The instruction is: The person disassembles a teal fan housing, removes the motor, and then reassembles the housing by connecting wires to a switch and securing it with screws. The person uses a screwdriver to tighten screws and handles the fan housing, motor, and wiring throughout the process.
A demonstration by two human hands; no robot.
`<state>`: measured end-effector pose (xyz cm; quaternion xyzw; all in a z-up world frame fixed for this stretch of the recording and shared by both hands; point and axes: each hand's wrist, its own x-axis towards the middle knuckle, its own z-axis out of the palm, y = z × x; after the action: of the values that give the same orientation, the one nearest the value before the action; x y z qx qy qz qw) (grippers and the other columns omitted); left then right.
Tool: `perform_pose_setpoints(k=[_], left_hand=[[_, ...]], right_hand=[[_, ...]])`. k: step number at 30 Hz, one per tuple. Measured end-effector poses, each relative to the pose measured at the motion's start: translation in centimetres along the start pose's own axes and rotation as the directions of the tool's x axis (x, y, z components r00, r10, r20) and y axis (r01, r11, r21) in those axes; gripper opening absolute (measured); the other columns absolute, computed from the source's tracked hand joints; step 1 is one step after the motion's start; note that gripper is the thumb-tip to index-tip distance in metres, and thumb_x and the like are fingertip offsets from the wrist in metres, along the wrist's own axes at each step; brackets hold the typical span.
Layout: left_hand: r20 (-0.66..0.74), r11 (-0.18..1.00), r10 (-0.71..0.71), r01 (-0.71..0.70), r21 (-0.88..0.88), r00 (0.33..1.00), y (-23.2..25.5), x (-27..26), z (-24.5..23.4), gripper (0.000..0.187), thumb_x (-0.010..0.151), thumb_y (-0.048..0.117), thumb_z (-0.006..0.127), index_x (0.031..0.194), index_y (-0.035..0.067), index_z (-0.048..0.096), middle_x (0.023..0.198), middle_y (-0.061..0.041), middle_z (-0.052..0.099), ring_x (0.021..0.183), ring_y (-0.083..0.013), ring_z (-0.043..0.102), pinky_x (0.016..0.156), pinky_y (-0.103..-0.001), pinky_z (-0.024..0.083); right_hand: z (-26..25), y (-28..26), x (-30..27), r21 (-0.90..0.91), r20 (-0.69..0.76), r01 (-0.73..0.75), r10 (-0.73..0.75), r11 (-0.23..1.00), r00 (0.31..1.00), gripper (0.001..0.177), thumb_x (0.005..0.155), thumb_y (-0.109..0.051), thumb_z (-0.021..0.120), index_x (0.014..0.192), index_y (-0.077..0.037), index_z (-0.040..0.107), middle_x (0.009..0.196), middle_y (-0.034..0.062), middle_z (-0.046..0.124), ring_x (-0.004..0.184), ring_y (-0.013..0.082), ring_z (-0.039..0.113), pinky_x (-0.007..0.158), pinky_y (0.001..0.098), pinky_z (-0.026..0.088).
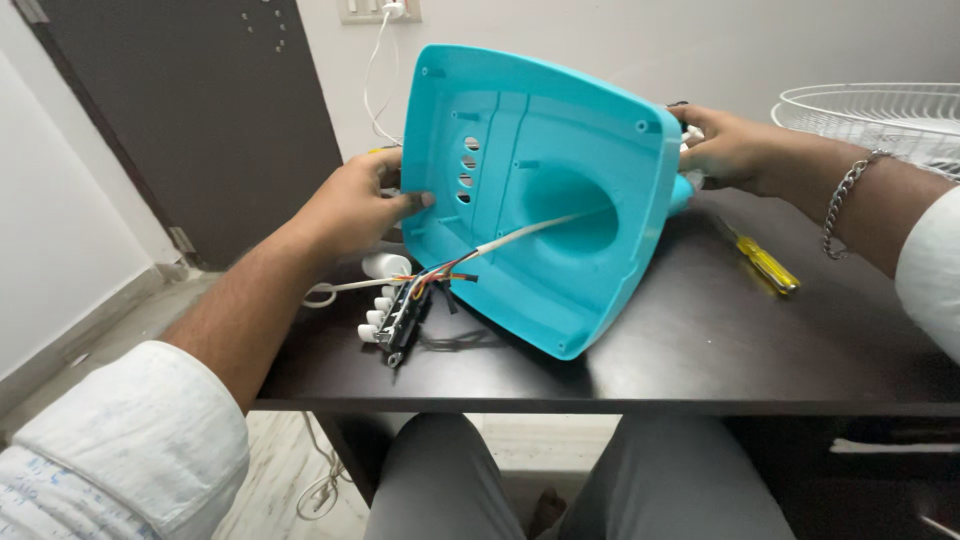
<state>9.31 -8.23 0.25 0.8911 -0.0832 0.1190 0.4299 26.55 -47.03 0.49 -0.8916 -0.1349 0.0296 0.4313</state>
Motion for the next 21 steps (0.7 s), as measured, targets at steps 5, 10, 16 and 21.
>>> perform_pose_setpoints(k=[5,10,16,21], left_hand=[[0.015,0.998,-0.030,0.030,-0.060,0.999,0.0,0.1,-0.5,0.040,0.091,0.014,0.066,0.131,0.008,0.061,0.121,-0.014,0.071,0.105,-0.0265,0.076,0.083,-0.040,0.062],[0.006,0.999,-0.054,0.054,0.006,0.999,0.2,-0.3,-0.9,0.041,0.093,0.016,0.067,0.133,0.010,0.060,0.121,-0.013,0.072,0.105,-0.0238,0.074,0.085,-0.039,0.065],[0.029,0.998,0.030,-0.032,0.056,0.999,0.5,-0.1,-1.0,0.042,0.092,0.014,0.066,0.133,0.012,0.058,0.124,-0.009,0.069,0.106,-0.0210,0.072,0.082,-0.039,0.065],[0.043,0.999,0.030,-0.031,0.029,0.999,0.4,0.5,-0.9,0.042,0.092,0.012,0.066,0.133,0.011,0.057,0.123,-0.012,0.070,0.105,-0.0212,0.073,0.082,-0.038,0.066]], right_hand=[[0.3,-0.2,1.4,-0.040,0.080,0.122,-0.118,0.992,0.990,0.068,0.091,-0.023,0.066,0.155,-0.017,0.041,0.142,0.0174,0.056,0.134,0.0296,0.053,0.107,0.0522,0.046],[0.2,0.1,3.1,-0.032,0.154,0.230,-0.222,0.973,0.963,0.072,0.089,-0.027,0.066,0.156,-0.020,0.040,0.153,0.0124,0.049,0.144,0.0283,0.044,0.115,0.0528,0.039],[-0.7,0.6,4.5,-0.075,0.268,0.327,-0.297,0.942,0.917,0.083,0.084,-0.031,0.069,0.159,-0.020,0.037,0.158,0.0131,0.046,0.150,0.0283,0.037,0.117,0.0544,0.034],[-1.3,0.9,5.1,-0.124,0.321,0.411,-0.355,0.903,0.878,0.094,0.077,-0.030,0.072,0.159,-0.024,0.026,0.158,0.0098,0.041,0.148,0.0258,0.035,0.114,0.0520,0.035]])
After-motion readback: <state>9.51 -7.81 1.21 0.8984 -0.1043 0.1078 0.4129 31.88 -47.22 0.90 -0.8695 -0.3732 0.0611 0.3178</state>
